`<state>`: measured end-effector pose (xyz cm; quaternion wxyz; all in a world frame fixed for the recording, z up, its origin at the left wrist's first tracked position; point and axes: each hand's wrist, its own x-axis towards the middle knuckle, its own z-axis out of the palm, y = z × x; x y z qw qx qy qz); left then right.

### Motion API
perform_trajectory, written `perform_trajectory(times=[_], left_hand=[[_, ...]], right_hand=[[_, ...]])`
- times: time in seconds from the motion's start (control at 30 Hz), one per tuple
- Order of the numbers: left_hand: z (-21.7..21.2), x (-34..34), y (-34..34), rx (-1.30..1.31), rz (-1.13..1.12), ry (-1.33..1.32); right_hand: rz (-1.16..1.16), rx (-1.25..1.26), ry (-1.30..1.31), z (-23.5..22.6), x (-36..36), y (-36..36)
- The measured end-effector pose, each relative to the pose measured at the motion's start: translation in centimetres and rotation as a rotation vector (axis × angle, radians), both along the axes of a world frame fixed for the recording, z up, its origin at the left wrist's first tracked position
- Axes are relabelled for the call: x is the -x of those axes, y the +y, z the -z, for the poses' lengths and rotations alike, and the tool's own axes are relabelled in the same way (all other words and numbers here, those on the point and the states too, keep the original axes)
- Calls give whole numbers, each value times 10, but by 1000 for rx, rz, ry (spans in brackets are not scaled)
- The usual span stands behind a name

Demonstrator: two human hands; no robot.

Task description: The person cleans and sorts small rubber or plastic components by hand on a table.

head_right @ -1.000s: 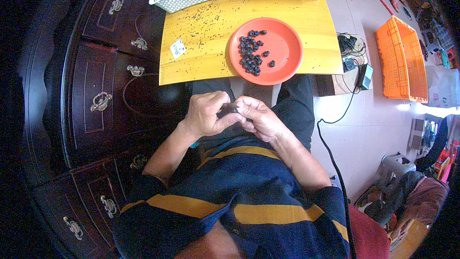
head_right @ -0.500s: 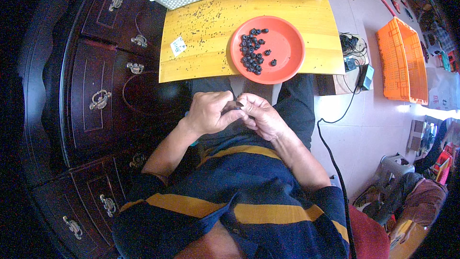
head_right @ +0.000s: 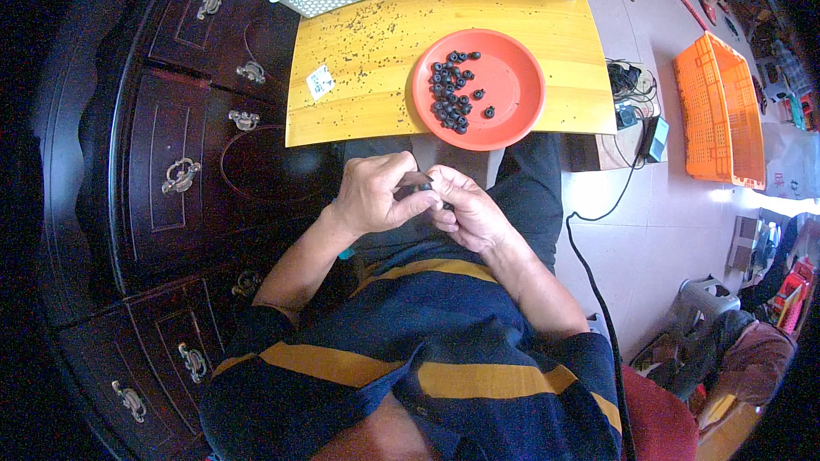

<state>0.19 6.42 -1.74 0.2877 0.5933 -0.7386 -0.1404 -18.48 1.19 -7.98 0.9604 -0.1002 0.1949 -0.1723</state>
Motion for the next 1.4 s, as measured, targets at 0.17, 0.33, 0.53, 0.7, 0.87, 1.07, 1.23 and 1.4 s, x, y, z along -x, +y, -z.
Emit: perform_trajectory(times=[0.17,0.33,0.53,0.7,0.87,1.07,1.23,1.4], left_hand=[[5,1,0,-6,-3,-5],[4,2,-3,36,2,-6],[8,1,-6,31,-4,-4],[10,-2,-9,-53,50,-59],[-2,6,-14,-21,-16,75],[-10,-5,-25,-79,21,133],[-36,-71,-82,-320,-155,-101],[-77,-160,-192,-48,-504,-191]], right_hand=[[-2,4,-19,2,2,-1],[0,5,-20,1,2,-3],[-4,60,-27,1,3,-8],[21,74,44,3,1,-9],[47,82,111,-7,-2,-9],[39,78,124,-3,-3,-11],[49,63,164,12,0,-16],[67,-74,246,23,2,-13]])
